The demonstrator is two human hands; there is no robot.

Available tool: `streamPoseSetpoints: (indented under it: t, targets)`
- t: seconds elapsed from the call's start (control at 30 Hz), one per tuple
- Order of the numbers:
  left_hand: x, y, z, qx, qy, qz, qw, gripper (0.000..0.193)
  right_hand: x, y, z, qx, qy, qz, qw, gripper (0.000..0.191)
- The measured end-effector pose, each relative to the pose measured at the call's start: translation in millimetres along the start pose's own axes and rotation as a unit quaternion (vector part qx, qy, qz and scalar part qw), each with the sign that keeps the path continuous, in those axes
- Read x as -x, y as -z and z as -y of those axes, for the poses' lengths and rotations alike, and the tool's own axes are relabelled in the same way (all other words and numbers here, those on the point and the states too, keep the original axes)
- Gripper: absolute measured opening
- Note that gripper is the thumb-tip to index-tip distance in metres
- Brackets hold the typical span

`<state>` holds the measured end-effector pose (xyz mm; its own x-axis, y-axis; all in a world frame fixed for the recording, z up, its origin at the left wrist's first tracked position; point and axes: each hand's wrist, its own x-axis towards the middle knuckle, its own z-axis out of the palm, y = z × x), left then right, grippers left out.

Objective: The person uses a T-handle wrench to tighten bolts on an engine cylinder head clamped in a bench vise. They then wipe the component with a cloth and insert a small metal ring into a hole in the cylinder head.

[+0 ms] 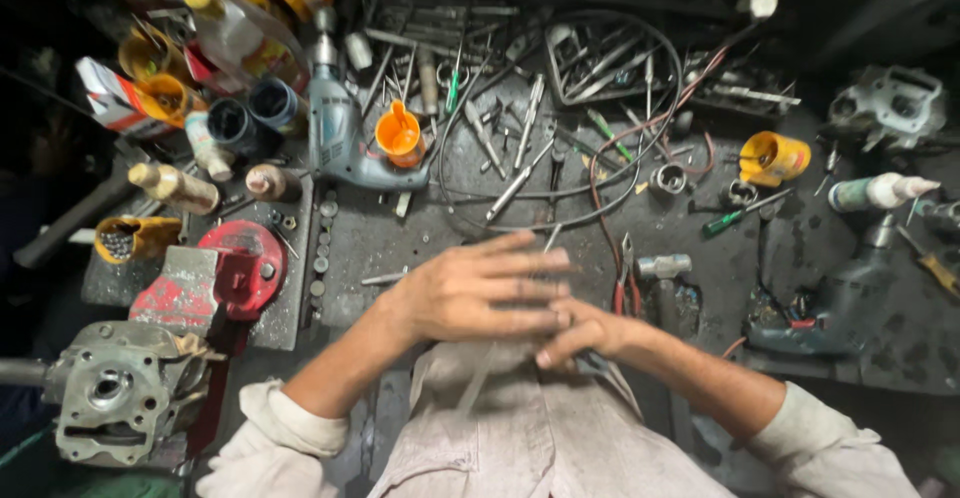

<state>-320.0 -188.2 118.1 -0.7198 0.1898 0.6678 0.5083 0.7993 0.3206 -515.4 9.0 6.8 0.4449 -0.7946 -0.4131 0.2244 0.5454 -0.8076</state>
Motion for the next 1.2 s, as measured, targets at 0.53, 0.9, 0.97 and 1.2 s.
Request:
streamPoseSetpoints:
  t: [0.53, 0.9, 0.97, 1.2]
  targets:
    - [-27.9, -38.2, 54.7, -0.065, 0.120, 0.057, 0.989, 0.021, -41.1, 28.6, 45.0, 0.311, 0.113, -0.335, 0.883, 0.019]
    - [-76.6, -38.2, 89.0, 0.029, 0.629, -0.015, 0.777, 0.050, -43.0, 46.4, 150.1, 0.715, 0.241, -0.469, 0.459, 0.012]
    - [-73.5, -37.8, 91.1, 0.078, 0.600, 0.004, 0.796, 0.052, -38.9, 51.4, 151.9, 0.696, 0.273, -0.474, 0.466, 0.011]
    - [-22.1, -54.1, 58.8, -0.027, 0.471, 0.055, 0.880, 0.048, -4.5, 58.5, 109.3, 0.556, 0.360, -0.292, 0.689, 0.027]
